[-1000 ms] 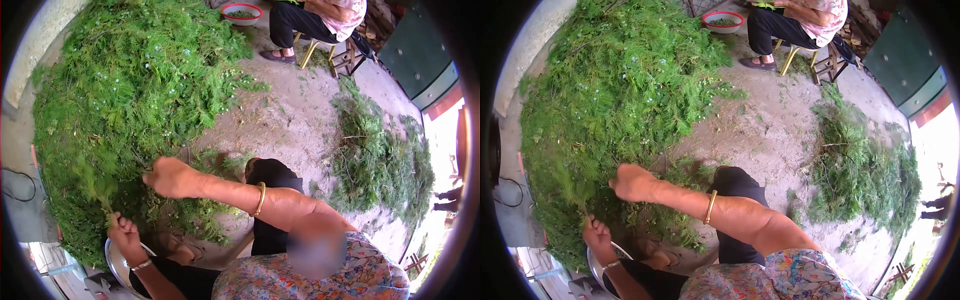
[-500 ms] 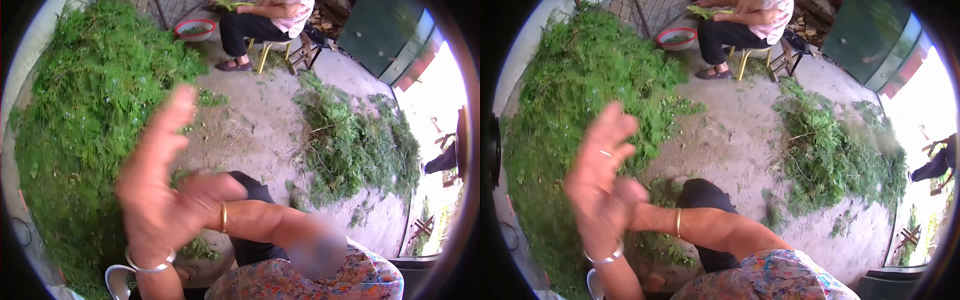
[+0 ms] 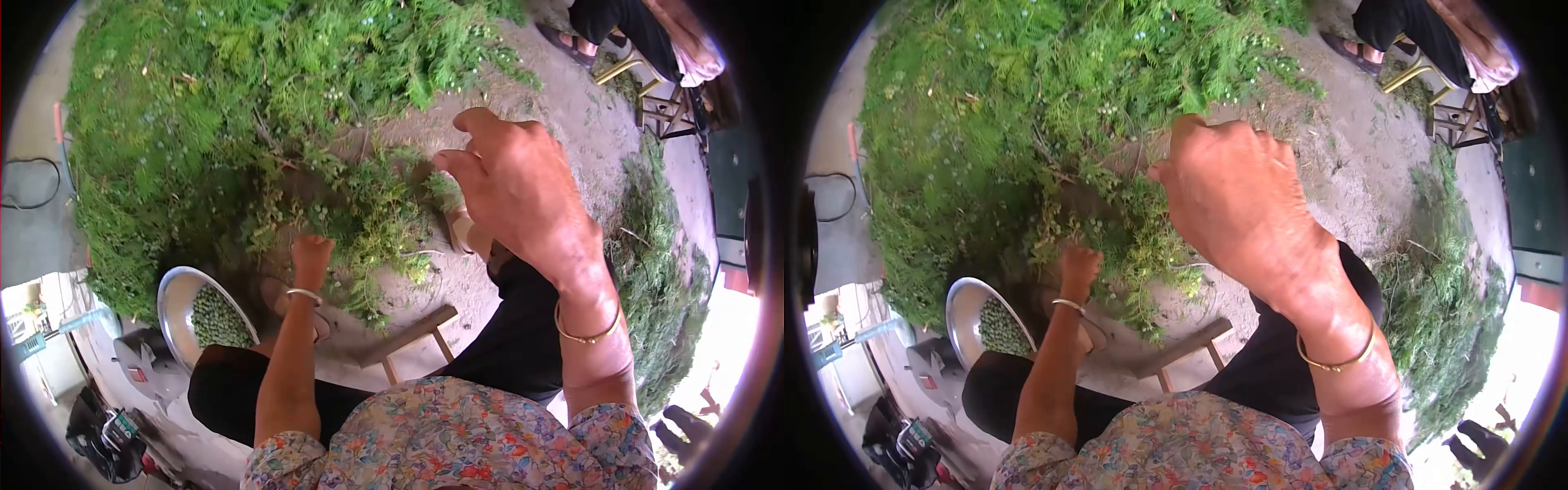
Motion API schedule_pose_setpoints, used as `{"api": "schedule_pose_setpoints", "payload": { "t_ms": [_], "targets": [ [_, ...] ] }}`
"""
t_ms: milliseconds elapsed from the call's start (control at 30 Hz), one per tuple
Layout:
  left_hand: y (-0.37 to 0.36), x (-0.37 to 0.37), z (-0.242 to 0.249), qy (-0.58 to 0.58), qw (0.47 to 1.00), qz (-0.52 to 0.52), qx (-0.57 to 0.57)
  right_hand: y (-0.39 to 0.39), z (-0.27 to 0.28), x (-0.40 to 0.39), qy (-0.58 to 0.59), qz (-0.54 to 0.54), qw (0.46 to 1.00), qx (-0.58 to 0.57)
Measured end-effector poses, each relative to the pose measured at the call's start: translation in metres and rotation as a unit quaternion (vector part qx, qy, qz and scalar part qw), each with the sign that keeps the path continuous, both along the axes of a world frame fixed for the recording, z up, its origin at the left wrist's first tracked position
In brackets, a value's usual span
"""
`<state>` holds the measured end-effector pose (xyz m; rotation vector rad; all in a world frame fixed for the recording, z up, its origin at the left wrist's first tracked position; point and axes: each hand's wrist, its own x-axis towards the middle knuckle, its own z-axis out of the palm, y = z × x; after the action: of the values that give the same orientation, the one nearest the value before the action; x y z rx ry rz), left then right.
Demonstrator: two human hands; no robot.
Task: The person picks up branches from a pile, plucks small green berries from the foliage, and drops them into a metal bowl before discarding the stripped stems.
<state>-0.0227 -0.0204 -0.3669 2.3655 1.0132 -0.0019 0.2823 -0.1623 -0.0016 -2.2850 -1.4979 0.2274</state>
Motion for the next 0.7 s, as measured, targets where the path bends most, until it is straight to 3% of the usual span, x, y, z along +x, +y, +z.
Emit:
{"api": "schedule_pose_setpoints", "payload": {
  "t_ms": [67,133,167,233,267,333,367,533,600,633,667,700],
  "targets": [
    [-0.044,0.047,0.044,0.032,0.963,0.179,-0.197,0.001,0.001,-0.003,0.025,0.005,0.998,-0.049],
    [-0.082,0.059,0.024,-0.135,0.977,0.063,-0.152,0.002,0.001,-0.007,0.026,0.014,0.999,-0.045],
    [-0.097,0.072,0.023,-0.133,0.976,0.063,-0.159,0.003,0.001,-0.008,0.025,0.022,0.999,-0.029],
    [-0.122,0.089,0.023,0.011,0.996,-0.002,-0.086,0.004,0.003,-0.012,0.028,0.024,0.998,-0.050],
    [-0.130,0.088,0.017,0.011,0.996,-0.004,-0.092,0.004,0.004,-0.012,0.026,0.028,0.997,-0.063],
    [-0.145,0.088,0.004,-0.131,0.981,0.042,-0.139,0.005,0.003,-0.011,0.044,0.034,0.996,-0.067],
    [-0.141,0.095,0.000,-0.041,0.987,0.023,-0.156,0.005,0.002,-0.012,0.009,0.057,0.995,-0.083],
    [-0.117,0.091,0.000,-0.085,0.990,0.074,-0.089,0.004,0.003,-0.013,0.018,0.092,0.992,-0.082],
    [-0.093,0.081,0.003,-0.259,0.917,0.196,-0.233,0.003,0.001,-0.014,0.048,0.107,0.992,-0.052],
    [-0.073,0.085,0.056,-0.151,0.979,0.069,-0.120,0.002,-0.001,-0.015,0.036,0.118,0.991,-0.042],
    [-0.057,0.085,0.087,-0.151,0.980,0.072,-0.107,0.003,-0.002,-0.017,0.023,0.130,0.991,-0.031],
    [-0.044,0.084,0.113,-0.173,0.934,0.181,-0.256,0.005,-0.004,-0.020,0.039,0.126,0.991,-0.037]
  ]
}}
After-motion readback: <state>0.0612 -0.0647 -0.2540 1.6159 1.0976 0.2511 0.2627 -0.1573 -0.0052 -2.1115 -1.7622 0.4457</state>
